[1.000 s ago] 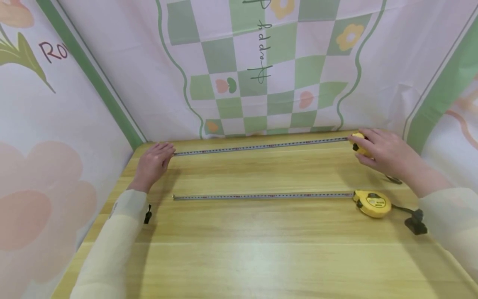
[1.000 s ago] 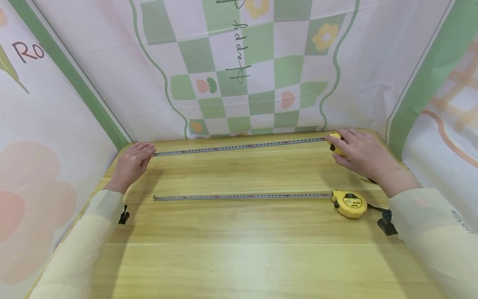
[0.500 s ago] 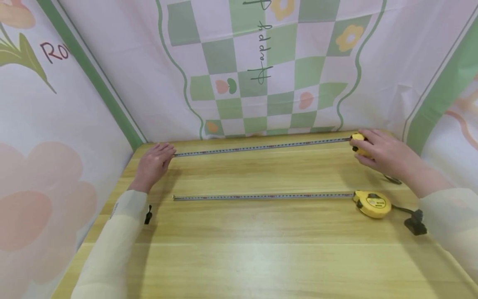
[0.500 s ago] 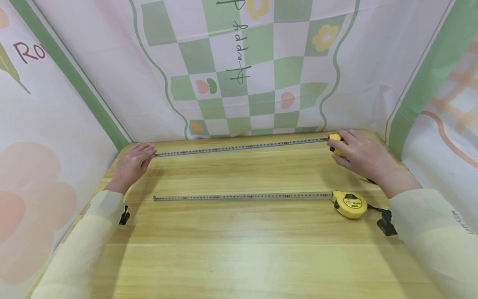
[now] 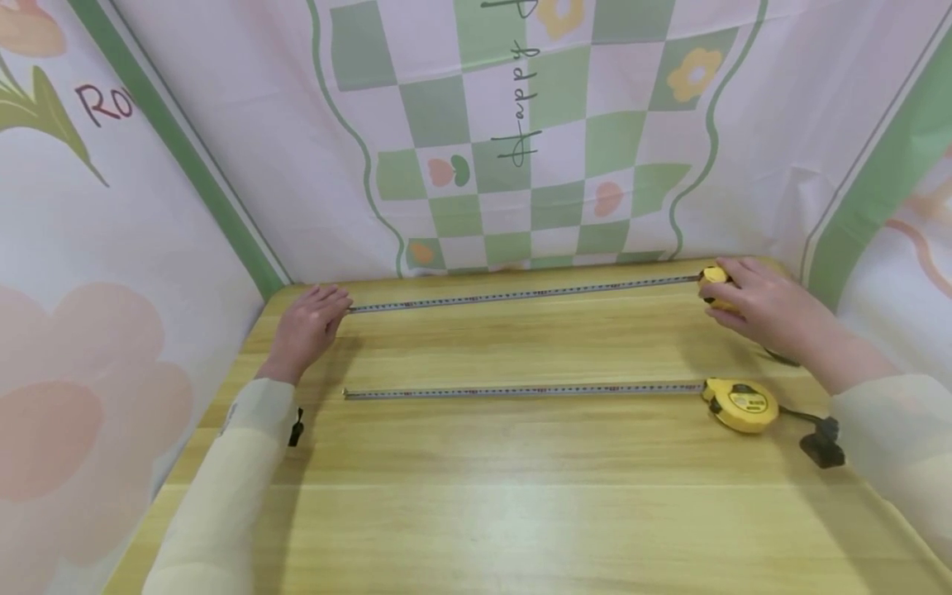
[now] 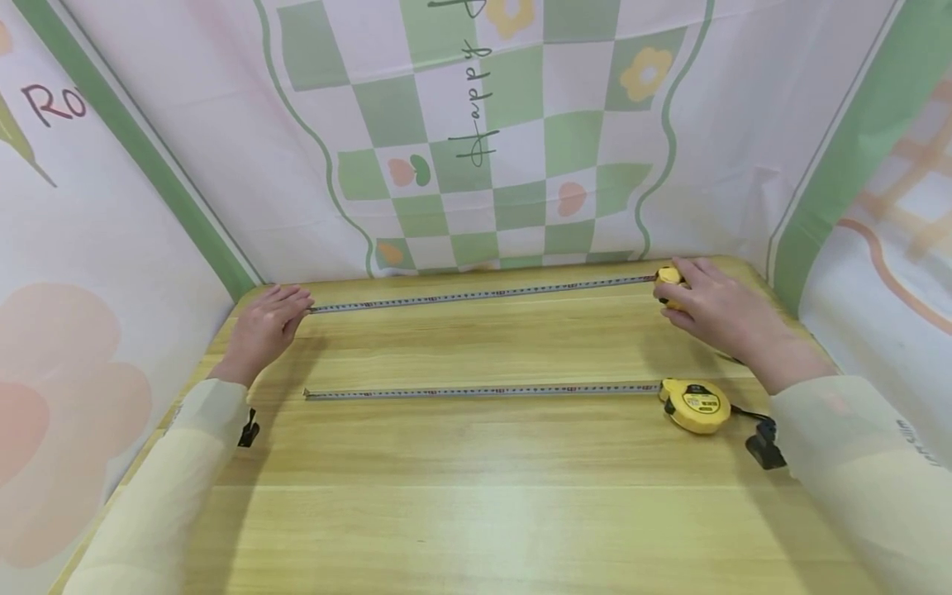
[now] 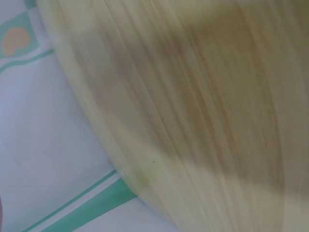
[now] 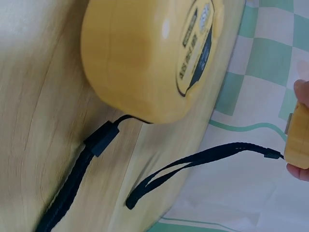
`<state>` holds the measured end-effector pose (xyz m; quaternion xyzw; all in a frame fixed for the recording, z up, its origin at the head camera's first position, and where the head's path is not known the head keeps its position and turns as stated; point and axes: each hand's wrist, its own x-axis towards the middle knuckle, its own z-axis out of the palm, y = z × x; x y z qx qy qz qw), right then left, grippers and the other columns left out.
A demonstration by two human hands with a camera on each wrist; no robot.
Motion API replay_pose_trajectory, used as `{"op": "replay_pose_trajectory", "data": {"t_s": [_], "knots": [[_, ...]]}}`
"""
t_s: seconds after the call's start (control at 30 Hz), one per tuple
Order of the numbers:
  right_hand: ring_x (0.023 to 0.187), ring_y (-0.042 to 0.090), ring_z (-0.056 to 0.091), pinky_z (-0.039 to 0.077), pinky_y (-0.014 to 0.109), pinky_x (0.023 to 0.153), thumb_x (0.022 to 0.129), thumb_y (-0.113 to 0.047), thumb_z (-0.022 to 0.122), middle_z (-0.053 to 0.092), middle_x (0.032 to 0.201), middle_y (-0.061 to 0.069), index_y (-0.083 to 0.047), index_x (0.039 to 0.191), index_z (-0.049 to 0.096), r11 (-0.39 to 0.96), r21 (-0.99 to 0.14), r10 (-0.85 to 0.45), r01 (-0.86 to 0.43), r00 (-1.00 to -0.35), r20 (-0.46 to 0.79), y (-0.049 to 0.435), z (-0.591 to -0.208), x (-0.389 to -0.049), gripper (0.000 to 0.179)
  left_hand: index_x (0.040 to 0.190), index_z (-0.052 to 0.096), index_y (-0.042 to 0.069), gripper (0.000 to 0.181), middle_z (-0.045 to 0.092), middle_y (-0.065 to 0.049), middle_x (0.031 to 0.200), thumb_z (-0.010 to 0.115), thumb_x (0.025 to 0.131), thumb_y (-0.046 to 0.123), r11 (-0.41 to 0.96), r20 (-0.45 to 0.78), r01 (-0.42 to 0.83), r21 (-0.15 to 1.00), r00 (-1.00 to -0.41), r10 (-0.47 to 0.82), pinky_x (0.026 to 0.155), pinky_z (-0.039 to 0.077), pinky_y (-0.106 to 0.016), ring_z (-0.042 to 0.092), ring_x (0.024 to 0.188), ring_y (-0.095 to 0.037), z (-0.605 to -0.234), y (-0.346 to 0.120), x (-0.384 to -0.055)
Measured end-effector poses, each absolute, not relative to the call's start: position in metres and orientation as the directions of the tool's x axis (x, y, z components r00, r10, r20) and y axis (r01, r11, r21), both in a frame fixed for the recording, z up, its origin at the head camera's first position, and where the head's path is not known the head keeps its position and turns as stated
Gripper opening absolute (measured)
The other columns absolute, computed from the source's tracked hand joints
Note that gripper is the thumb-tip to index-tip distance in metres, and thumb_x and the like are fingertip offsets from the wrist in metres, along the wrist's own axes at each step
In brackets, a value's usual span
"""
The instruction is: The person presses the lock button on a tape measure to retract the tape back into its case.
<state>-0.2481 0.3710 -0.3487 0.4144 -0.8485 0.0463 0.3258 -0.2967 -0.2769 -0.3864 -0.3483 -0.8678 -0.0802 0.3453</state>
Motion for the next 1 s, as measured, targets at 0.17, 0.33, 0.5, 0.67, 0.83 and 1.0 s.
{"op": "replay_pose_trajectory", "data": {"t_s": [0.17, 0.33, 0.5, 0.67, 0.83, 1.0], "knots": [[0.1, 0.055, 0.051, 0.048, 0.069, 0.073, 0.101, -0.057, 0.027, 0.051, 0.12, 0.042, -0.012, 0.09, 0.064, 0.67, 0.166, -0.663, -0.723, -0.482, 0.574, 0.3727, -0.3498, -0.2464, 0.06, 0.107, 0.07, -0.006, 0.022, 0.067, -0.022, 0.111, 0.071, 0.085, -0.003, 0.743, 0.654, 0.661, -0.102, -0.518, 0.551, 0.101, 0.045, -0.052, 0.063, 0.107, -0.039, -0.3848, -0.2761, -0.2963], [0.095, 0.049, 0.054, 0.05, 0.063, 0.073, 0.102, -0.053, 0.029, 0.056, 0.114, 0.035, -0.007, 0.098, 0.063, 0.662, 0.164, -0.674, -0.732, -0.485, 0.558, 0.3735, -0.3496, -0.2492, 0.057, 0.105, 0.07, -0.006, 0.021, 0.067, -0.023, 0.11, 0.071, 0.084, -0.005, 0.739, 0.662, 0.667, -0.097, -0.511, 0.548, 0.101, 0.045, -0.053, 0.063, 0.105, -0.04, -0.3847, -0.2774, -0.2961], [0.095, 0.045, 0.054, 0.049, 0.059, 0.08, 0.083, -0.016, 0.075, 0.056, 0.108, 0.027, 0.007, 0.114, 0.051, 0.728, 0.089, -0.623, -0.68, -0.602, 0.5, 0.3731, -0.3473, -0.2484, 0.045, 0.104, 0.071, -0.005, 0.02, 0.067, -0.021, 0.111, 0.072, 0.084, -0.003, 0.738, 0.658, 0.667, -0.103, -0.51, 0.554, 0.101, 0.045, -0.053, 0.063, 0.106, -0.039, -0.3854, -0.2784, -0.296], [0.101, 0.048, 0.052, 0.046, 0.063, 0.086, 0.064, 0.002, 0.084, 0.055, 0.114, 0.031, 0.013, 0.126, 0.046, 0.76, 0.07, -0.595, -0.646, -0.65, 0.472, 0.3716, -0.345, -0.247, 0.073, 0.105, 0.071, -0.005, 0.02, 0.067, -0.021, 0.111, 0.071, 0.085, -0.002, 0.743, 0.652, 0.662, -0.102, -0.519, 0.552, 0.102, 0.044, -0.053, 0.063, 0.106, -0.039, -0.3853, -0.278, -0.2952], [0.108, 0.05, 0.049, 0.04, 0.068, 0.093, 0.067, -0.003, 0.083, 0.053, 0.121, 0.032, 0.013, 0.128, 0.047, 0.767, 0.095, -0.601, -0.635, -0.658, 0.454, 0.3725, -0.3443, -0.2467, 0.073, 0.105, 0.071, -0.005, 0.021, 0.067, -0.021, 0.111, 0.071, 0.084, -0.003, 0.747, 0.648, 0.658, -0.098, -0.527, 0.549, 0.103, 0.044, -0.052, 0.063, 0.106, -0.039, -0.384, -0.2767, -0.2942], [0.111, 0.05, 0.048, 0.038, 0.068, 0.096, 0.069, -0.004, 0.082, 0.052, 0.122, 0.032, 0.013, 0.129, 0.046, 0.768, 0.107, -0.606, -0.631, -0.663, 0.44, 0.3737, -0.3443, -0.2464, 0.072, 0.104, 0.071, -0.005, 0.021, 0.068, -0.021, 0.11, 0.071, 0.084, -0.003, 0.742, 0.646, 0.662, -0.105, -0.522, 0.557, 0.102, 0.044, -0.052, 0.064, 0.105, -0.039, -0.3829, -0.276, -0.294]]}}
